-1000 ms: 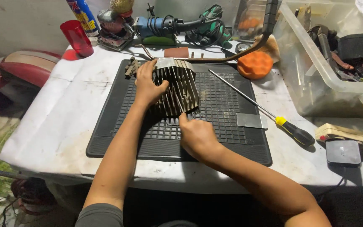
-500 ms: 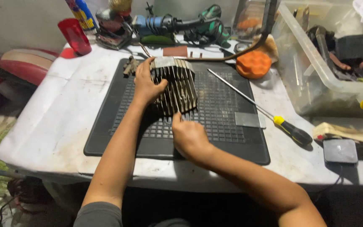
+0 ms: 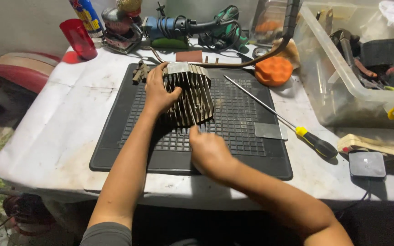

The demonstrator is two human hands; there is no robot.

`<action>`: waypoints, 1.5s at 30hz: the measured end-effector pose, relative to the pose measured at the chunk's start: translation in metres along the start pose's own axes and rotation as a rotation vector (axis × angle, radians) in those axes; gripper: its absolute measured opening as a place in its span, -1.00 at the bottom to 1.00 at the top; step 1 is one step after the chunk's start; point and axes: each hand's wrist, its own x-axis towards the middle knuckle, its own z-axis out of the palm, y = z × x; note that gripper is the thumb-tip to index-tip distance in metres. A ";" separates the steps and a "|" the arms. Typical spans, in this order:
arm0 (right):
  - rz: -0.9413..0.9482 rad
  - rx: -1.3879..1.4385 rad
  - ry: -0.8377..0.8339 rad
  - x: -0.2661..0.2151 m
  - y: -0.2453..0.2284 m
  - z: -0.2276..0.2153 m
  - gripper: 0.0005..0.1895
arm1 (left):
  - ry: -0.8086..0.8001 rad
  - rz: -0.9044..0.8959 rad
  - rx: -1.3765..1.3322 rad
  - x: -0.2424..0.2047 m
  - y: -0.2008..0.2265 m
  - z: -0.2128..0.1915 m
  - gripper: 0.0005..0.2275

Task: The person cleans the fins of a metallic engine cylinder head using a metal file and a small brush. They hold the part with one hand while scraping and brushing away debris from the cooling fins with the other.

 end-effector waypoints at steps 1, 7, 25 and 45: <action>-0.004 0.001 -0.004 0.008 0.002 0.007 -0.62 | 0.001 -0.005 0.000 0.004 -0.004 0.000 -0.27; 0.066 0.116 -0.101 0.018 0.010 0.000 -0.69 | -0.015 0.078 -0.023 0.009 -0.016 0.003 -0.26; -0.127 1.230 -0.040 0.042 0.041 -0.055 -0.68 | -0.598 0.200 -0.070 -0.110 0.129 -0.107 -0.28; 0.374 1.303 0.226 0.165 0.151 0.131 -0.27 | -0.115 0.308 -0.029 -0.164 0.120 -0.064 -0.76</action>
